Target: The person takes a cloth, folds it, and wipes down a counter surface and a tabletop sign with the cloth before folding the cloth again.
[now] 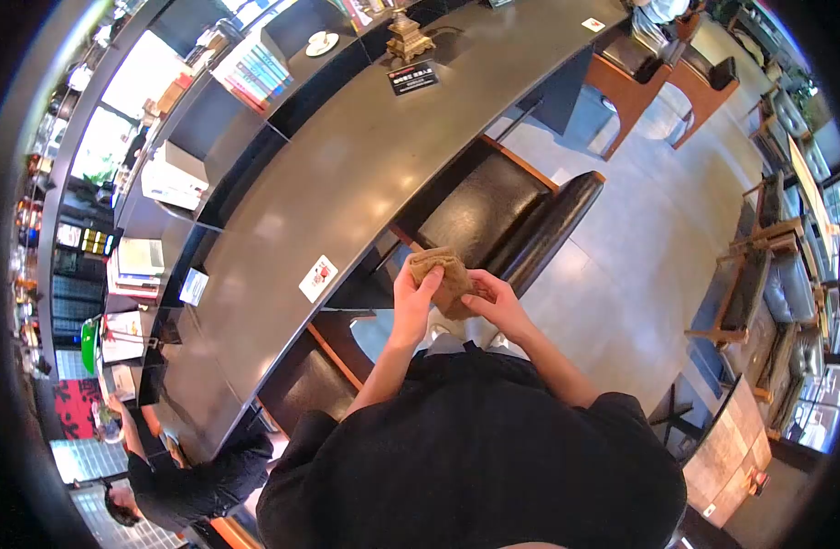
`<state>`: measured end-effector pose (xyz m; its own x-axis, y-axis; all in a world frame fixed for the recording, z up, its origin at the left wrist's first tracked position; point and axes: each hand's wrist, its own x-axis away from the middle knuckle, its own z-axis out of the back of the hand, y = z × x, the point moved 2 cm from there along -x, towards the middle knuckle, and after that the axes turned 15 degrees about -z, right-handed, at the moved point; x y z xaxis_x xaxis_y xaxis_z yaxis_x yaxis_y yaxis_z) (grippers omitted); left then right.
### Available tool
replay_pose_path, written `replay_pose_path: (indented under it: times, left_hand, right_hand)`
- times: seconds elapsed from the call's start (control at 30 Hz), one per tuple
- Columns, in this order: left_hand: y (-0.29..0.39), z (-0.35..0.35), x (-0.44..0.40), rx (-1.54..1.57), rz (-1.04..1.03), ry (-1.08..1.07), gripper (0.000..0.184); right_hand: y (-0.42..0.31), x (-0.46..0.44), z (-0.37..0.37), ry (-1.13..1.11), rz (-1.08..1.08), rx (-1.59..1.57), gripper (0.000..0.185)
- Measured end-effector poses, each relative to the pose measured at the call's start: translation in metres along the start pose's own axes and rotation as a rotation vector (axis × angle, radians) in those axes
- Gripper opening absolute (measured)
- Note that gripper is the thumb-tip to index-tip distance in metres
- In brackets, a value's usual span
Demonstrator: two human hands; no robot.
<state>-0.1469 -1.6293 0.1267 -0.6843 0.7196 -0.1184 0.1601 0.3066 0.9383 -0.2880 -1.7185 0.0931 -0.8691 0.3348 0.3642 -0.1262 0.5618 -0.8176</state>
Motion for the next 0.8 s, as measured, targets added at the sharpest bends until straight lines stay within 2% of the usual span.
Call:
replay_pose_path:
  times: [0.23, 0.3, 0.37, 0.4, 0.47, 0.63, 0.67, 0.7, 0.8]
  left_hand:
    - [0.02, 0.009, 0.01, -0.202, -0.206, -0.011, 0.027]
    - [0.026, 0.019, 0.013, -0.219, -0.233, 0.025, 0.028]
    - [0.026, 0.03, 0.011, -0.246, -0.261, 0.01, 0.027]
    - [0.029, 0.035, 0.006, -0.268, -0.335, -0.025, 0.027]
    - [0.028, 0.057, -0.002, -0.308, -0.349, -0.004, 0.026]
    - [0.043, 0.112, -0.024, -0.368, -0.271, -0.016, 0.023]
    - [0.039, 0.131, -0.03, -0.476, -0.325, -0.043, 0.028]
    - [0.043, 0.141, -0.036, -0.463, -0.332, -0.041, 0.028]
    - [0.058, 0.174, -0.053, -0.203, -0.256, -0.043, 0.04]
  right_hand:
    - [-0.014, -0.019, -0.006, -0.048, -0.047, 0.362, 0.036]
    - [-0.027, -0.029, -0.017, 0.07, 0.259, 0.662, 0.034]
    - [-0.028, -0.04, -0.031, 0.079, 0.27, 0.64, 0.033]
    - [-0.033, -0.045, -0.038, 0.098, 0.346, 0.627, 0.033]
    - [-0.039, -0.06, -0.051, 0.118, 0.483, 0.668, 0.036]
    - [-0.025, -0.118, -0.084, 0.008, 0.33, 0.634, 0.039]
    - [-0.023, -0.13, -0.092, -0.044, 0.24, 0.548, 0.037]
    - [-0.02, -0.142, -0.1, -0.094, 0.149, 0.465, 0.035]
    - [-0.015, -0.186, -0.123, -0.093, 0.156, 0.484, 0.032]
